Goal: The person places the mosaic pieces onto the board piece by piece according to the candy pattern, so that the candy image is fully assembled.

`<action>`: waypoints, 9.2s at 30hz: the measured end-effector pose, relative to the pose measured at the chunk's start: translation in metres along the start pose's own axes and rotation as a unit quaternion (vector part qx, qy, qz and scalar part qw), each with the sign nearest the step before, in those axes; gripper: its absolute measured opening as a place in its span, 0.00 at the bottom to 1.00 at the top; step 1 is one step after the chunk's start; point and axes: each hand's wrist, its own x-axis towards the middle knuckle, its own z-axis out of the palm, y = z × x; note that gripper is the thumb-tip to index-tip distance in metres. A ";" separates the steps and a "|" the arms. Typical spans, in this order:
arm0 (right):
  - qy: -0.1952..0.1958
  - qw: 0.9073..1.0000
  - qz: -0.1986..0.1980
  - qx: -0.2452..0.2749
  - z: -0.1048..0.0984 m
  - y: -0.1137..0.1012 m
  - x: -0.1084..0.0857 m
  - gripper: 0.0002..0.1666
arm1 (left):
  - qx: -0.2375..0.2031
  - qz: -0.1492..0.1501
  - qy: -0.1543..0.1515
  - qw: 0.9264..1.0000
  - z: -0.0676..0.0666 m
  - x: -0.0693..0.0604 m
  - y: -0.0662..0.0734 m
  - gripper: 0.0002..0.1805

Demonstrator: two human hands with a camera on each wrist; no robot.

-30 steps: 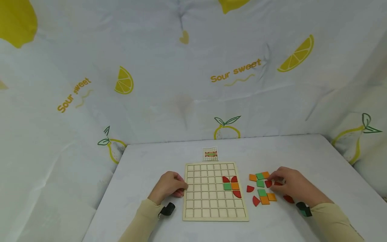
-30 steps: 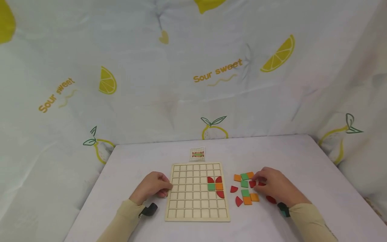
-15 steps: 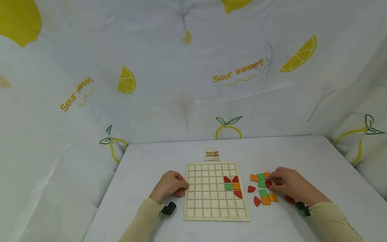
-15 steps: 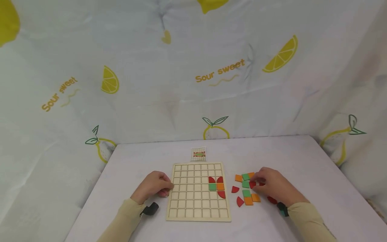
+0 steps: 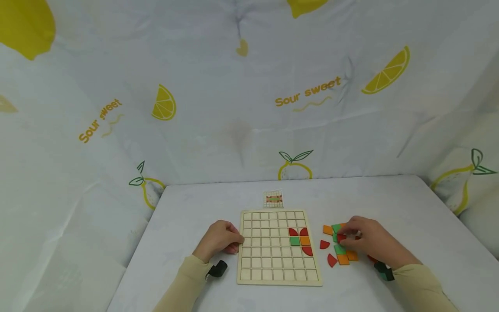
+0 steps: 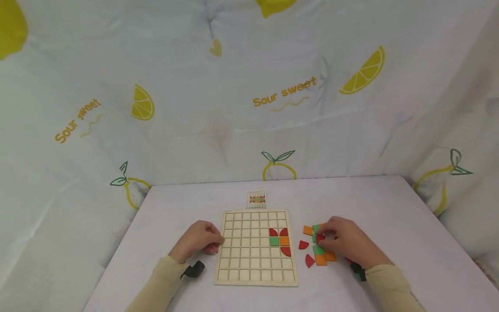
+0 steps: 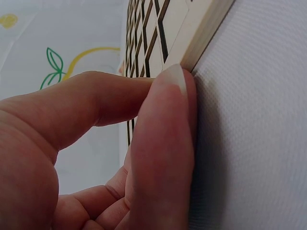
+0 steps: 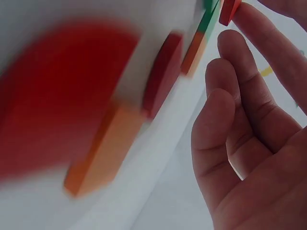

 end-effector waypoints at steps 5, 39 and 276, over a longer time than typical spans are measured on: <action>0.000 0.999 -0.042 -0.004 0.012 -0.025 0.005 0.12 | 0.000 -0.005 -0.001 1.000 0.000 0.001 -0.001 0.11; -0.038 0.987 -0.149 -0.050 0.059 -0.092 0.014 0.09 | -0.005 -0.002 -0.003 1.000 0.000 0.003 -0.002 0.11; -0.020 0.996 -0.079 0.031 0.035 -0.078 0.039 0.10 | -0.003 0.010 -0.002 1.000 -0.002 0.002 -0.003 0.09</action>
